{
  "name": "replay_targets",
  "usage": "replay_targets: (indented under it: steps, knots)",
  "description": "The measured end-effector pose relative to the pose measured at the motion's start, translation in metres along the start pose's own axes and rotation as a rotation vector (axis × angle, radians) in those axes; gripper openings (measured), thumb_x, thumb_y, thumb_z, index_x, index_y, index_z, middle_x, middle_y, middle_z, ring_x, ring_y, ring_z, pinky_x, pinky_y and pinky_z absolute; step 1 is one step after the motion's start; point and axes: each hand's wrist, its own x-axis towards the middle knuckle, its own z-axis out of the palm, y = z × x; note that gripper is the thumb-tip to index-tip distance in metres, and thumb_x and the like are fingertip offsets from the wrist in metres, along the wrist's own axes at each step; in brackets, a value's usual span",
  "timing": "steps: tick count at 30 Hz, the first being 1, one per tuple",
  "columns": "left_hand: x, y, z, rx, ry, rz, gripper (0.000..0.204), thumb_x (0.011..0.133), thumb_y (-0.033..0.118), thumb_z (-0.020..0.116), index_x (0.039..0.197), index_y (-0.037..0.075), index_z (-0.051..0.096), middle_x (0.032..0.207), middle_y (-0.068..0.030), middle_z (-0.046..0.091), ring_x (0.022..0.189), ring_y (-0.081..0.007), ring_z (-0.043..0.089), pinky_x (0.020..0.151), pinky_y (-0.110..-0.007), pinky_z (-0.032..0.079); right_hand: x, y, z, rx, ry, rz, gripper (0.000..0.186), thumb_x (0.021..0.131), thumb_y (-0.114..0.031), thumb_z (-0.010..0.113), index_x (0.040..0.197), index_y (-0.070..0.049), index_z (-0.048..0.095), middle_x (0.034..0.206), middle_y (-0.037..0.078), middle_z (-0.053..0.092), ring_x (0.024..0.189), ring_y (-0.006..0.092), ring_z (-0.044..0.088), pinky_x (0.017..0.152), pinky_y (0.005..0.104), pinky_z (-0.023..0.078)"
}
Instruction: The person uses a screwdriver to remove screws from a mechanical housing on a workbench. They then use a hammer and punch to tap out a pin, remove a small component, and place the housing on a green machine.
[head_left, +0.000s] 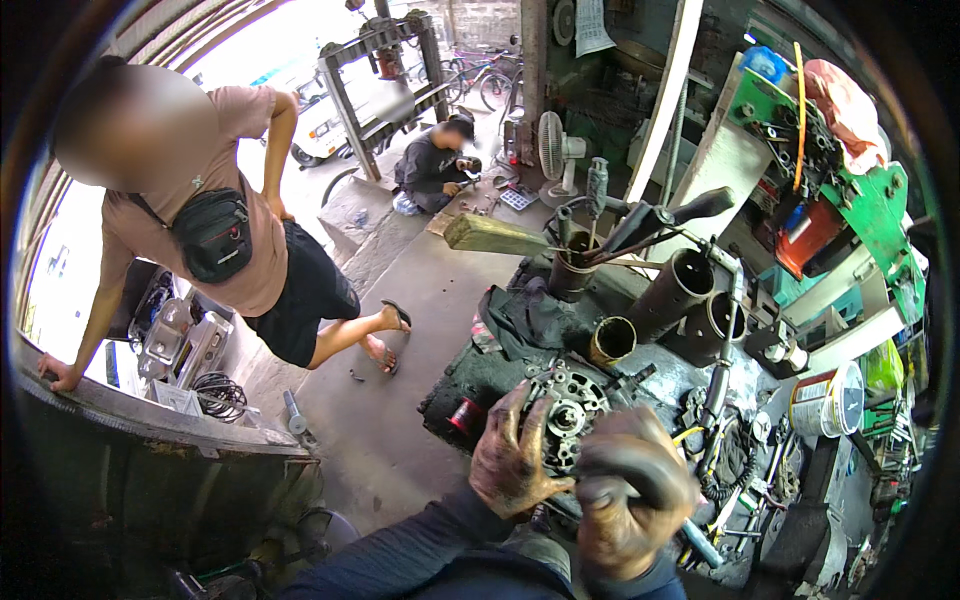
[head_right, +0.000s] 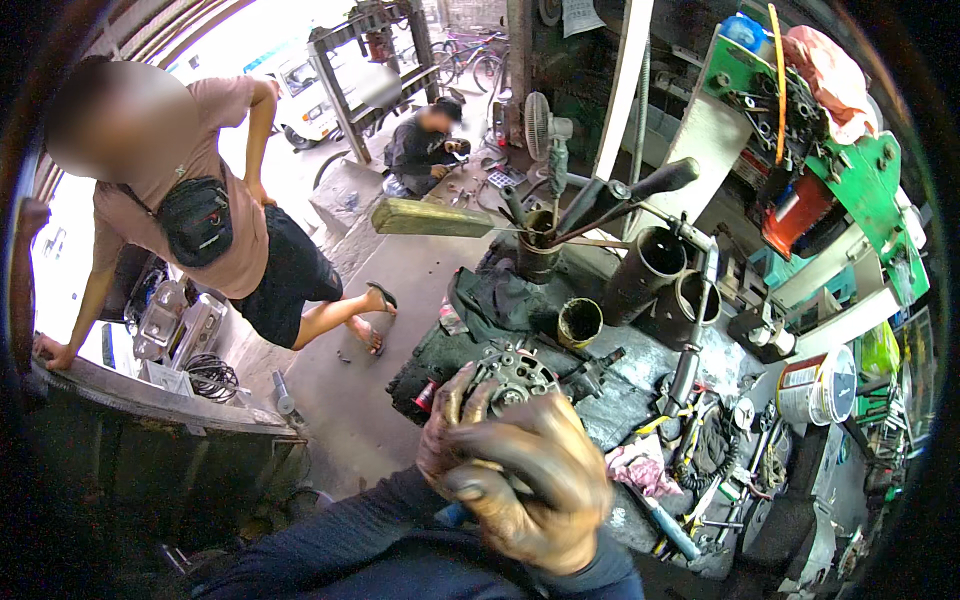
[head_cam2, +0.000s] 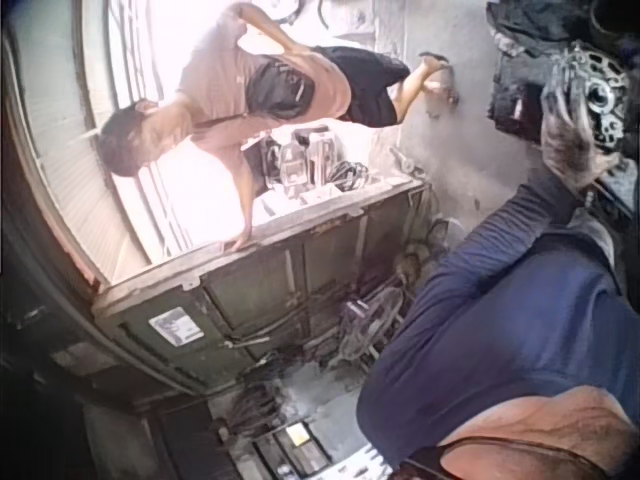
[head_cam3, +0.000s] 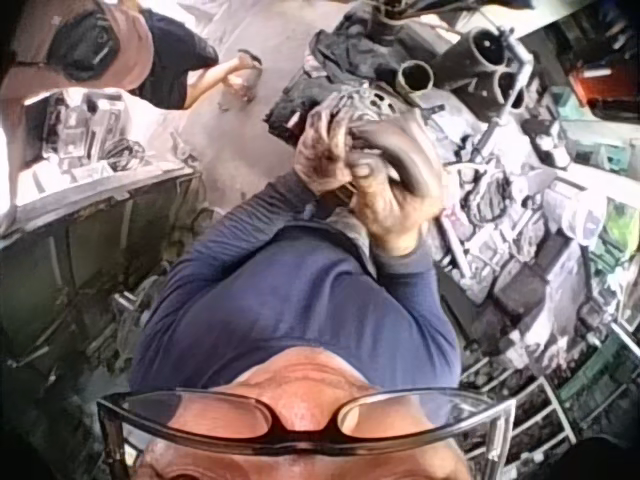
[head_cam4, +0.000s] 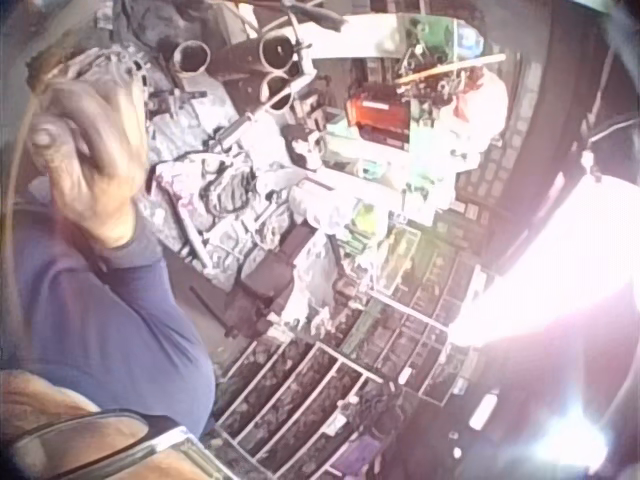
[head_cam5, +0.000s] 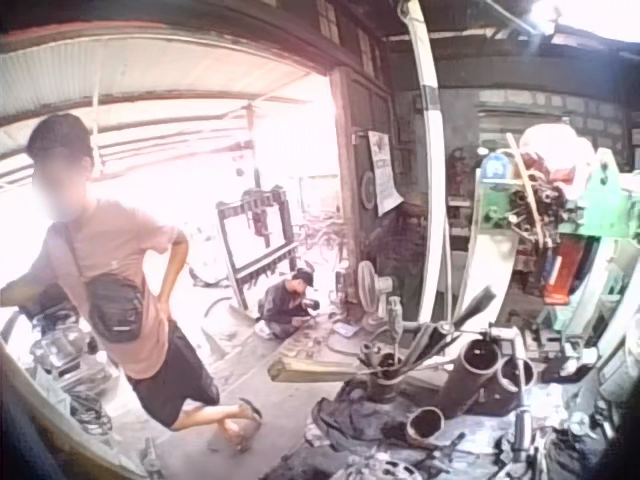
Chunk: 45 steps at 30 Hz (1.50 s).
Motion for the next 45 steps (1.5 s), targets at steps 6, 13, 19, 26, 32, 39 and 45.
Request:
replay_targets:
  steps: [6,13,19,26,32,39,45]
  knots:
    - [0.004,-0.019,0.003,0.098,-0.038,0.056,0.078,0.083,0.033,0.082,0.149,0.003,0.053,0.155,-0.0283,0.045,0.142,-0.0457,0.046,0.12,-0.052,0.041,0.044,0.073,-0.007,1.373,-1.504,-0.004,0.029,0.103,-0.021,0.072,0.096,0.007,0.073,0.086,0.022,0.07,0.073,0.0403,0.067,0.064,0.0413,0.053]
    - [0.007,-0.002,-0.01,0.088,-0.108,0.014,0.124,0.052,0.041,0.104,0.154,0.004,0.044,0.158,-0.0279,0.039,0.144,-0.0456,0.042,0.12,-0.053,0.04,-0.04,0.014,-0.011,0.264,0.274,0.23,0.041,0.102,-0.036,0.075,0.095,0.004,0.076,0.081,0.015,0.075,0.071,0.0221,0.071,0.065,0.036,0.056]
    - [0.014,0.003,-0.016,0.091,-0.139,0.014,0.12,0.061,0.049,0.099,0.155,0.003,0.042,0.158,-0.0285,0.038,0.144,-0.0454,0.042,0.12,-0.053,0.041,0.026,0.01,-0.025,0.506,0.178,0.053,0.035,0.107,-0.032,0.069,0.099,0.001,0.075,0.083,0.008,0.072,0.063,0.0111,0.058,0.056,0.0265,0.044]
    - [0.021,-0.015,-0.038,-0.552,-0.06,-0.061,0.098,0.088,0.04,0.084,0.16,-0.004,0.033,0.154,-0.0327,0.046,0.145,-0.0461,0.046,0.122,-0.05,0.037,0.066,0.051,0.02,0.057,0.092,0.062,0.031,0.108,-0.027,0.069,0.099,0.002,0.074,0.072,0.0,0.063,0.06,0.0069,0.054,0.054,0.0241,0.041]
    - [0.088,-0.047,-0.026,-0.475,-0.147,-0.081,0.043,0.1,0.024,0.07,0.132,-0.004,0.067,0.125,-0.022,0.075,0.116,-0.029,0.072,0.105,-0.038,0.053,0.071,0.072,0.031,0.104,0.088,0.09,0.03,0.105,-0.029,0.074,0.097,0.0,0.074,0.075,-0.004,0.062,0.069,0.0048,0.05,0.059,0.0252,0.041]
    - [0.101,-0.046,-0.013,-0.586,-0.358,-0.232,0.031,0.1,0.025,0.07,0.115,-0.002,0.076,0.097,-0.0109,0.078,0.086,-0.0158,0.068,0.084,-0.034,0.055,0.078,0.086,0.024,0.114,-0.02,0.23,0.031,0.105,-0.029,0.074,0.101,0.002,0.076,0.077,0.004,0.068,0.074,0.0089,0.056,0.065,0.0304,0.049]
    - [0.101,-0.04,-0.014,-0.589,-0.321,-0.191,0.03,0.102,0.025,0.073,0.111,-0.003,0.076,0.095,-0.0092,0.078,0.088,-0.0134,0.068,0.084,-0.033,0.055,0.083,0.091,0.01,0.24,-0.06,0.171,0.034,0.104,-0.031,0.075,0.097,0.002,0.074,0.073,0.005,0.067,0.071,0.0097,0.056,0.064,0.0309,0.048]
